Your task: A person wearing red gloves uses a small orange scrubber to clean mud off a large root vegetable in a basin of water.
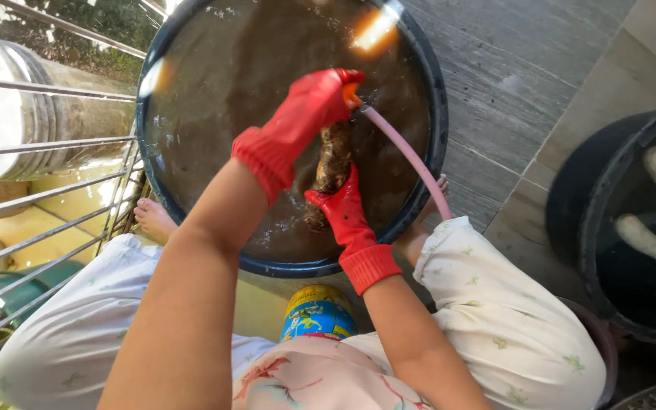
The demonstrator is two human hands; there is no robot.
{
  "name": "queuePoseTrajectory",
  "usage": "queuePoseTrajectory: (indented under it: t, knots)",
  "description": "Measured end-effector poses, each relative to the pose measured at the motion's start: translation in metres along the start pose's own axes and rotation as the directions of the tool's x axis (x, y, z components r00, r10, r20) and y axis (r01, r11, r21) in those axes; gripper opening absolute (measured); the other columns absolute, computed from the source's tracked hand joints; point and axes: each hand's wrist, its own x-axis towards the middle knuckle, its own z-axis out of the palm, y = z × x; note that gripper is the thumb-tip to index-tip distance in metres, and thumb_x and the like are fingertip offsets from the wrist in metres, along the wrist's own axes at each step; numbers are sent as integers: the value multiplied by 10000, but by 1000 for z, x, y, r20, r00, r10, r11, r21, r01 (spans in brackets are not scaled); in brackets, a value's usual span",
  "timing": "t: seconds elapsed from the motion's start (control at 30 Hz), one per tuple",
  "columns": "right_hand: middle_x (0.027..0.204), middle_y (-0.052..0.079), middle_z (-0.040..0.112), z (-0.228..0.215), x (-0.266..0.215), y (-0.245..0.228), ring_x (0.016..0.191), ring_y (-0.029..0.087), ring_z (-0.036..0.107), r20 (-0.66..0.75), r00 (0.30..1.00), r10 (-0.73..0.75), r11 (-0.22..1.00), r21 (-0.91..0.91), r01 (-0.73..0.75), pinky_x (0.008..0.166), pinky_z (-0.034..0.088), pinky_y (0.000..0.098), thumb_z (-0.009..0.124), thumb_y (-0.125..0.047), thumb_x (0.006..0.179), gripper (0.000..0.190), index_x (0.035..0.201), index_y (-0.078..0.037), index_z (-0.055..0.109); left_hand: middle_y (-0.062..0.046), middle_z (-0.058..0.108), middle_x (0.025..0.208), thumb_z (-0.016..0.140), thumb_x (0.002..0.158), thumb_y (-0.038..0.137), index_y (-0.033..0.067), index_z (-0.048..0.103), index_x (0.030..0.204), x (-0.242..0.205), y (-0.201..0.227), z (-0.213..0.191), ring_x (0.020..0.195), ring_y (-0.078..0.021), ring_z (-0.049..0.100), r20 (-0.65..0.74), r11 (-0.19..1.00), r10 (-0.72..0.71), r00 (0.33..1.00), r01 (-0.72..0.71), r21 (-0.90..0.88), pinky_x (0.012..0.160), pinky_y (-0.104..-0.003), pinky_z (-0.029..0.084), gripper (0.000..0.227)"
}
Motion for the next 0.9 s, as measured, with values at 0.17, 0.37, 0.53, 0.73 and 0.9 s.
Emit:
queuePoseTrajectory:
  t: [0.17,0.37,0.53,0.73,0.9]
  knots:
    - [1517,97,525,-11,8,7,1370,205,515,64,998,-19,997,80,14,1161,429,346,912,-161,584,1217,1598,-118,243,180,716,1281,712,799,190,388,599,1389,41,-12,-14,1103,-66,671,9,973,32,999,-29,-229,889,-241,531,632]
    - [1604,132,406,-17,28,30,1446,256,426,79,985,-156,979,148,143,1200,387,410,906,-53,579,1266,1615,-183,191,-101,675,1368,719,872,416,268,371,1524,69,-73,51,1221,-341,658,-404,849,-244,882,-7,-528,1034,-414,496,754]
    - [1645,156,350,-25,41,59,1489,261,372,85,974,-210,971,137,197,1237,307,412,942,16,594,1315,1618,-222,151,-17,699,1346,736,892,402,201,472,1489,13,-86,112,1124,-119,688,-548,566,-340,764,-300,-768,1014,-279,520,683]
    - [1534,212,500,-25,43,66,1458,374,432,46,980,-192,966,187,180,1243,352,511,1038,-48,540,1238,1574,-139,362,-387,567,1375,814,874,185,21,395,1509,-120,-76,102,1302,-517,549,-262,513,6,965,-228,-828,1120,-563,494,778]
    - [1496,156,557,-31,22,35,1373,411,530,163,979,-124,886,462,36,1133,489,535,948,63,641,1083,1557,-197,431,-337,638,1315,824,877,249,123,408,1548,-149,-84,74,1210,-464,651,-245,615,-28,969,-177,-769,1026,-515,565,800]
